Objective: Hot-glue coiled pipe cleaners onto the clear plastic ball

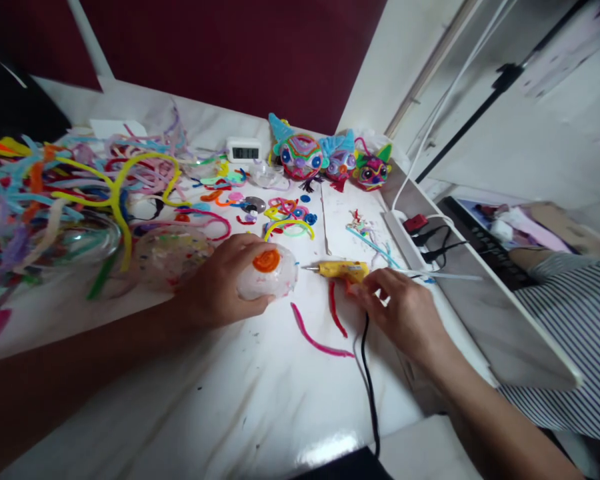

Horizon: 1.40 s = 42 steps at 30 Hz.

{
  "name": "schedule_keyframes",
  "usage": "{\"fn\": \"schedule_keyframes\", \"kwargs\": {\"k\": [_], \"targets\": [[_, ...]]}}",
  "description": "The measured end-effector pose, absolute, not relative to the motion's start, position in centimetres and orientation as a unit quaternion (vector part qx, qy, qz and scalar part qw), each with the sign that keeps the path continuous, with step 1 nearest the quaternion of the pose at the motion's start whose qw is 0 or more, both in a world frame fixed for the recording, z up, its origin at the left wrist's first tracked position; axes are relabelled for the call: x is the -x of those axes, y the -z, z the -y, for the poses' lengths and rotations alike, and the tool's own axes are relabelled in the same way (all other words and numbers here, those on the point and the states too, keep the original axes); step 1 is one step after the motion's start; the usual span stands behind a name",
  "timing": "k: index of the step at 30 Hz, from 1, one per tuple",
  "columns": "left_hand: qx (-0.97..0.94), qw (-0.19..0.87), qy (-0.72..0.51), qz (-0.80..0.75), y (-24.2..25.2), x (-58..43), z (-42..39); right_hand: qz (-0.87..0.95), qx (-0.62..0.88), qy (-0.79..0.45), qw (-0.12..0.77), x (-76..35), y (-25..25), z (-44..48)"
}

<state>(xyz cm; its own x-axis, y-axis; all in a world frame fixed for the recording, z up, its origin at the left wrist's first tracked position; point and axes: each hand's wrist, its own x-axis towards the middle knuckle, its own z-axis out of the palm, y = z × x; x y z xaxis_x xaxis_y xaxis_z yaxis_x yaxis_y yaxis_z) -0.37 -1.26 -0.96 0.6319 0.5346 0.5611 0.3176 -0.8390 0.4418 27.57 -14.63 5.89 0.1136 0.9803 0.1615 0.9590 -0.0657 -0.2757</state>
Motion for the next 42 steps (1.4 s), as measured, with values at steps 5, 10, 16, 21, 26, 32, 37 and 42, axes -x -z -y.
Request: {"fn": "schedule_keyframes", "kwargs": {"k": [5,10,16,21,26,32,37,42], "targets": [[-0.895,0.147,-0.347,-0.24,0.3,0.3,1.8,0.738,0.653,-0.159,0.052,-21.5,-5.5,14.9],[-0.897,0.136,-0.337,-0.251,0.1,0.2,2.5,0.736,0.657,-0.161,-0.009,-19.7,-5.1,14.0],[-0.894,0.14,-0.346,-0.247,0.6,0.2,2.7,0.712,0.639,-0.237,0.171,-21.8,-6.4,13.9],[-0.899,0.141,-0.331,-0.25,0.7,0.3,2.7,0.693,0.618,-0.251,0.275,-22.0,-6.2,12.0],[-0.898,0.127,-0.344,-0.242,1.1,0.2,2.7,0.7,0.615,-0.25,0.264,-21.9,-5.3,10.5],[-0.9,0.118,-0.347,-0.236,1.1,0.1,2.6,0.7,0.619,-0.259,0.246,-22.2,-5.1,10.0],[-0.898,0.12,-0.349,-0.24,1.1,0.0,2.6,0.696,0.624,-0.269,0.233,-22.1,-5.0,9.8],[-0.898,0.123,-0.346,-0.242,1.0,0.1,2.6,0.691,0.621,-0.277,0.244,-22.0,-4.9,9.6]]}}
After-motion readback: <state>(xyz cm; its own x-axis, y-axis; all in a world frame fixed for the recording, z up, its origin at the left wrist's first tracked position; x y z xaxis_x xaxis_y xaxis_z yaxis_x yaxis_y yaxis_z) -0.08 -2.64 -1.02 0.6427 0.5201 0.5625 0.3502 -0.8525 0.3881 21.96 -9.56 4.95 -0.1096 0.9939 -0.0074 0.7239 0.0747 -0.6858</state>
